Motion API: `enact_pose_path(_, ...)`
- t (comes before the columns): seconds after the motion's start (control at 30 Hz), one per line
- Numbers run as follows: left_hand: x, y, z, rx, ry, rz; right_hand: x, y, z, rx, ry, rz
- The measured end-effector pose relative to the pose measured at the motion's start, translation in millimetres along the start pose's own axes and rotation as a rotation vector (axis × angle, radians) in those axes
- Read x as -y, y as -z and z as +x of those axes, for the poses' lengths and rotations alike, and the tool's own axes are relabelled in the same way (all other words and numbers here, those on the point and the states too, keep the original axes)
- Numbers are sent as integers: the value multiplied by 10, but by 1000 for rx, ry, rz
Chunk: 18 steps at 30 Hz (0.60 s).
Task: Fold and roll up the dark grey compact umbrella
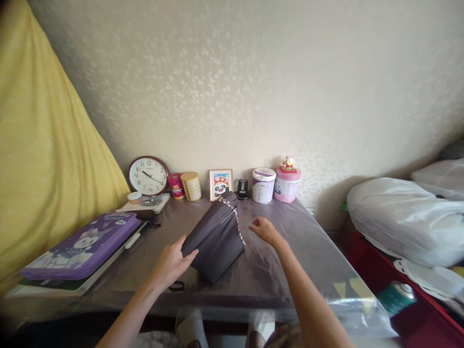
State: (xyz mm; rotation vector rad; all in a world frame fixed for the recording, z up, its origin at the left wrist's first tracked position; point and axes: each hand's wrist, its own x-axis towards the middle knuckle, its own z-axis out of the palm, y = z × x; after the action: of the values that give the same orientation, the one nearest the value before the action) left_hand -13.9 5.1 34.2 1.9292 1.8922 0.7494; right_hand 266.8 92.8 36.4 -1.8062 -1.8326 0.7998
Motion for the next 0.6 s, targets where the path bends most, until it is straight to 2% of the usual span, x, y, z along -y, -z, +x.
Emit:
enact_pose_path(0.1,-6,40,-5,-20,-2,-80,-159,-116,6,288,-126,189)
enact_pose_path(0.2,-26,63,-17,-24,5,-154,-196,-248,4,429,-204,385)
enact_pose_path(0.4,-55,78,-28,9,48,-220,-142,-338,27,431,-213,583)
enact_pose_path(0.6,-22,41,-3,12,74,-237,-96,-200,-22,414,-162,640)
